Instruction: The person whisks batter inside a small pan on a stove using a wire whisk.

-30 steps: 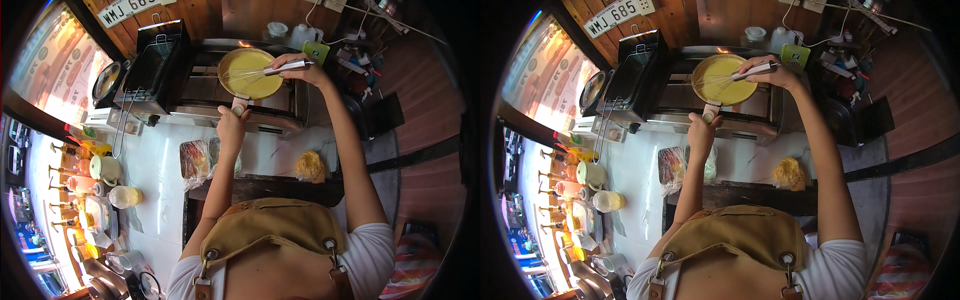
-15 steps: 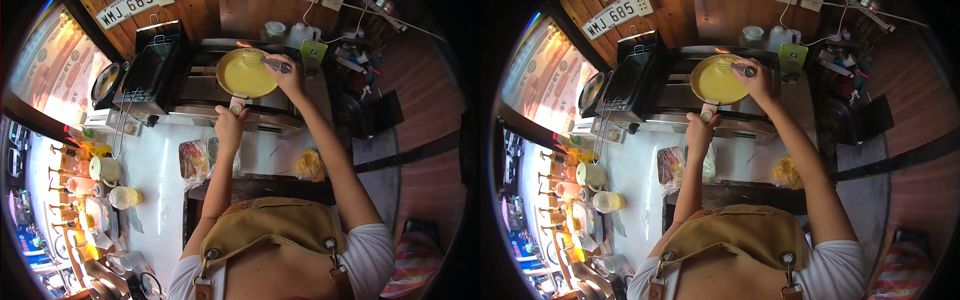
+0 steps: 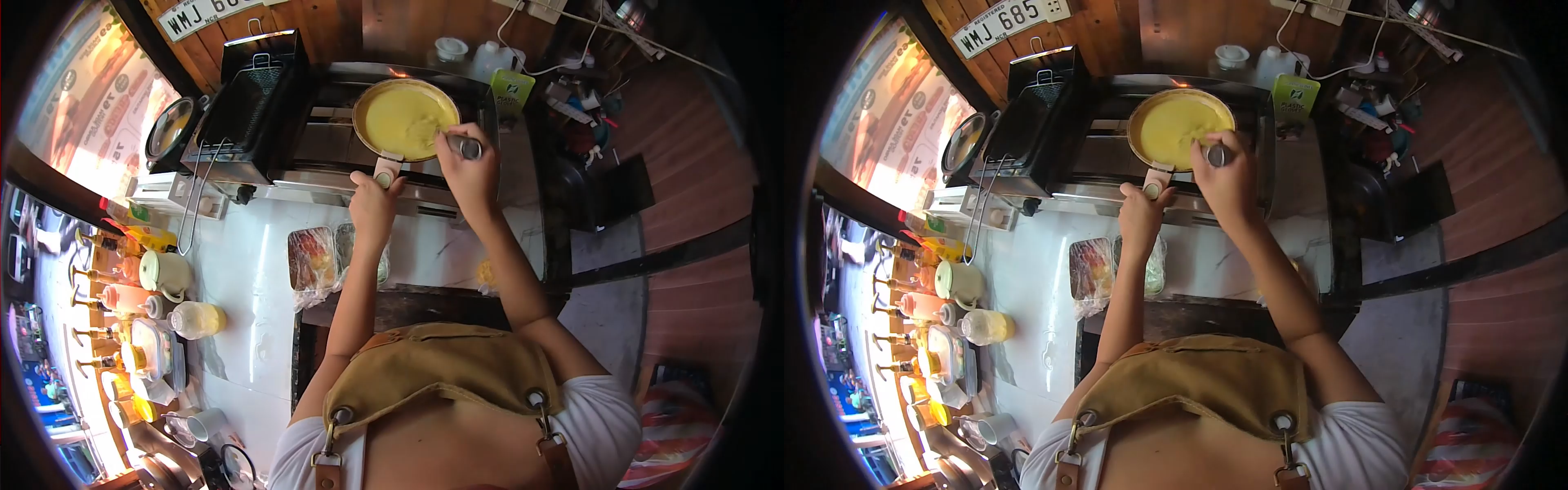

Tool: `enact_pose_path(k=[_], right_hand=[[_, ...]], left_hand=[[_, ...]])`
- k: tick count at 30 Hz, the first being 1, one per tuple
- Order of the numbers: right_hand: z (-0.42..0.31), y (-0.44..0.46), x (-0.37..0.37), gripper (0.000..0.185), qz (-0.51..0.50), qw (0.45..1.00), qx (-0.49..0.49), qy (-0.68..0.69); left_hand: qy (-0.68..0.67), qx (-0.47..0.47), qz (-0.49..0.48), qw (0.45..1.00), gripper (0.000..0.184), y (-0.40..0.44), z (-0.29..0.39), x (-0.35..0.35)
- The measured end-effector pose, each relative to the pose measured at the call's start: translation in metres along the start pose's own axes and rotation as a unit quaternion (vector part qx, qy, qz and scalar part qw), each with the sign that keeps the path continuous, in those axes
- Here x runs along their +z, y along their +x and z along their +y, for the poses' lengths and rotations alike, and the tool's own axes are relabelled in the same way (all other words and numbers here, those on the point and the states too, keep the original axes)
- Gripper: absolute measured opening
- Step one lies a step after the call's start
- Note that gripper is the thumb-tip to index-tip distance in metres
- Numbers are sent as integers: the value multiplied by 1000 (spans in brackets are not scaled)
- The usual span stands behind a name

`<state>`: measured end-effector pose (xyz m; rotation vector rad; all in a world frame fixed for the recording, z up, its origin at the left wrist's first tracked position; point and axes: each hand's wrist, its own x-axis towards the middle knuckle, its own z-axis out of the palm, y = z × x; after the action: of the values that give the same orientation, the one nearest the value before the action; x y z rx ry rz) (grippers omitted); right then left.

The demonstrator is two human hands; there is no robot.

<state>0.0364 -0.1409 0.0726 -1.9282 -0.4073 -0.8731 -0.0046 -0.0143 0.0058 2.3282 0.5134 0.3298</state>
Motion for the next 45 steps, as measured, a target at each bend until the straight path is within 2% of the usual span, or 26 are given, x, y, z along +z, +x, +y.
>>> enact_pose_path(k=[2, 6, 7, 9, 11, 14, 15, 17, 18, 19, 21, 23, 25, 30, 32, 39, 45], right_hand=[[-6, -7, 3, 15, -27, 991, 71, 106], [32, 1, 29, 12, -20, 987, 85, 137], [35, 3, 29, 12, -21, 987, 82, 139], [43, 10, 26, 13, 34, 997, 0, 69], [30, 9, 12, 13, 33, 998, -17, 56], [7, 6, -8, 13, -67, 984, 119, 113], [9, 5, -5, 13, -64, 984, 125, 108], [22, 9, 8, 14, -92, 982, 74, 150], [29, 10, 16, 15, -56, 988, 43, 136], [29, 10, 17, 15, -56, 988, 38, 140], [28, 12, 16, 18, 28, 990, 40, 132], [31, 14, 17, 18, 28, 990, 46, 132], [36, 16, 16, 17, 19, 996, 55, 71], [55, 21, 27, 17, 9, 995, 21, 100], [64, 25, 30, 16, -23, 991, -9, 132], [67, 30, 34, 14, -119, 977, 15, 176], [73, 39, 27, 18, -195, 955, -45, 217]], left_hand=[[3, 3, 8, 1000, 59, 1, -1, 1], [10, 1, 10, 1000, 59, 0, -1, 0], [9, 1, 14, 1000, 59, 1, -2, 1], [-5, 9, 13, 1000, 60, 2, -5, 3], [-6, -9, 4, 1000, 60, 1, -1, -2], [-2, -6, -1, 1000, 60, 0, -1, 1], [-6, -4, 2, 1000, 60, 0, -1, 0], [-9, 2, 4, 1000, 59, -2, -1, 2], [-7, 1, 6, 1000, 59, -3, 0, 2], [-5, -1, 14, 1000, 59, -1, 0, 1], [-3, -3, 1, 1000, 60, 1, -4, 3], [0, -18, -13, 1000, 59, 2, -3, 1], [-2, -13, -14, 1000, 59, 0, -1, -2], [-18, 3, 3, 1000, 58, -1, 0, -2], [-9, -3, -10, 1000, 58, -1, 1, -3], [-7, 0, -7, 1000, 56, -1, 1, -2], [2, -4, -6, 1000, 55, -2, 4, -3]])
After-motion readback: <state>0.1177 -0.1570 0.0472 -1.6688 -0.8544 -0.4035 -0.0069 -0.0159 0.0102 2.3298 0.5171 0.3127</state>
